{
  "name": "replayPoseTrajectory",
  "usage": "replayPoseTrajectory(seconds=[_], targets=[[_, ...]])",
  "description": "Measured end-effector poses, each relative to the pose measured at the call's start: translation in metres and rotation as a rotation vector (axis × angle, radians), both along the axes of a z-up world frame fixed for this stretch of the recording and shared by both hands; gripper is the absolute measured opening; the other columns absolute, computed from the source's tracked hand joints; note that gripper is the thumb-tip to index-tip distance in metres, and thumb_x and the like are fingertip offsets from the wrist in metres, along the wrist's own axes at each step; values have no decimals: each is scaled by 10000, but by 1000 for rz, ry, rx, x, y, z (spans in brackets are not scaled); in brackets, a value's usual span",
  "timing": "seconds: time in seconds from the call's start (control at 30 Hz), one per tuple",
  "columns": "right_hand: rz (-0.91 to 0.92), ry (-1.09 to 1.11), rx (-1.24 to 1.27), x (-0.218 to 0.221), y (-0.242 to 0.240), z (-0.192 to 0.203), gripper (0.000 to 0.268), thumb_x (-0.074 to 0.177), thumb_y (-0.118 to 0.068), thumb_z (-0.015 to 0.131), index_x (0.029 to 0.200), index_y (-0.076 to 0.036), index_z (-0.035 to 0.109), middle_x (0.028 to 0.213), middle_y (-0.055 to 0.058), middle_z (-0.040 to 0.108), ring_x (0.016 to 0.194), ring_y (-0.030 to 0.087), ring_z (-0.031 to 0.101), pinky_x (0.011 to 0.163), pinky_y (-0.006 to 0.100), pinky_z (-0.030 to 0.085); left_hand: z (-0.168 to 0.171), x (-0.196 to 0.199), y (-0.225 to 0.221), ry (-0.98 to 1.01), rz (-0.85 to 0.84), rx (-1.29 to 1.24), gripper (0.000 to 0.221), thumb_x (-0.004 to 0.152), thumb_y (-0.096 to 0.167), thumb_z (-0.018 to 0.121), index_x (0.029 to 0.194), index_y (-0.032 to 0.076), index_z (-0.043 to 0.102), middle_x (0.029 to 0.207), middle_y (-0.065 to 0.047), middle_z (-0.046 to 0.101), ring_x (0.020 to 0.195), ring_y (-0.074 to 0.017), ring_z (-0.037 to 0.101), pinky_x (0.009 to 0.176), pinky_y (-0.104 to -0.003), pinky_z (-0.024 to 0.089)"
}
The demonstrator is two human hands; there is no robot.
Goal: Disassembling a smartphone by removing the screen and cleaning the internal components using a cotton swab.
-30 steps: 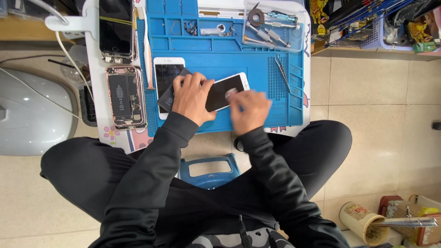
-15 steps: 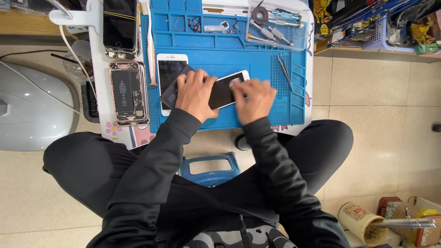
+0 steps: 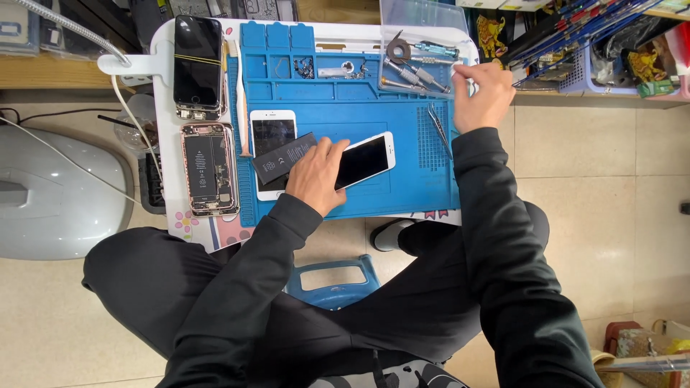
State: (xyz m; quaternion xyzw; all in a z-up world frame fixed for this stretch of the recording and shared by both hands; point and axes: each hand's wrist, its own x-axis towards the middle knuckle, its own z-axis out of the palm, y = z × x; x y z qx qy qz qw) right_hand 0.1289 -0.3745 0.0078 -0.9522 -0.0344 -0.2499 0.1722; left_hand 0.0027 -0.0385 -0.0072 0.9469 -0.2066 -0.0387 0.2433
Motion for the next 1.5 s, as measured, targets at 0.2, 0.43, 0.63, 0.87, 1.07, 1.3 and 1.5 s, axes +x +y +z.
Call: replayPoseTrajectory(seconds=[0.2, 0.43, 0.63, 0.87, 1.07, 1.3, 1.5], targets=[[20, 2, -149, 3, 3, 2, 379, 1165, -270, 585, 1019, -66, 869, 1031, 85, 669, 946, 321, 531, 712, 484, 417, 23, 6, 11, 27, 207, -326, 828, 704, 253, 880, 1424, 83, 508, 1168, -151, 546, 965, -394, 627, 718, -512, 546], [153, -63, -76, -30, 20, 40, 353, 1205, -243, 605, 1013, -40, 821, 1110, 161, 647, 979, 353, 553, 846, 490, 445, 55, 21, 43, -230, 552, -457, 868, 708, 262, 896, 1453, 109, 477, 1242, -124, 582, 1076, -338, 657, 756, -495, 578], [261, -60, -84, -49, 51, 48, 254, 1153, -221, 673, 1176, -52, 860, 1200, 132, 657, 1010, 356, 564, 852, 489, 463, 61, 40, 80, -358, 785, -423, 887, 715, 227, 857, 1492, 172, 432, 1267, -136, 526, 1134, -410, 635, 742, -548, 553], [451, 18, -78, -54, 62, 47, 402, 1206, -250, 509, 1198, -29, 846, 1196, 159, 673, 1046, 349, 597, 847, 485, 451, 39, 83, 137, -269, 958, -260, 897, 678, 265, 905, 1439, 92, 462, 1281, -162, 546, 1093, -404, 660, 851, -520, 574], [471, 119, -49, -54, 64, 46, 464, 1204, -295, 461, 1213, -20, 834, 1217, 173, 675, 1098, 353, 588, 850, 486, 466, 21, 97, 144, -197, 955, -164, 919, 671, 354, 938, 1419, 68, 487, 1285, -162, 552, 1129, -380, 645, 897, -488, 563], [521, 86, -71, -52, 67, 39, 358, 1172, -232, 536, 1191, -21, 824, 1211, 171, 673, 1070, 352, 590, 880, 493, 452, 23, 96, 150, -286, 1022, 154, 850, 553, 594, 926, 1222, 123, 696, 1149, -58, 507, 1052, -314, 504, 879, -494, 441], [585, 123, -72, -57, 82, 26, 257, 1102, -229, 636, 1184, -62, 813, 1225, 150, 684, 1044, 343, 599, 850, 502, 467, 18, 92, 155, -80, 994, -38, 1129, 769, 648, 919, 1570, 52, 392, 1370, -186, 524, 1215, -395, 513, 981, -553, 476]])
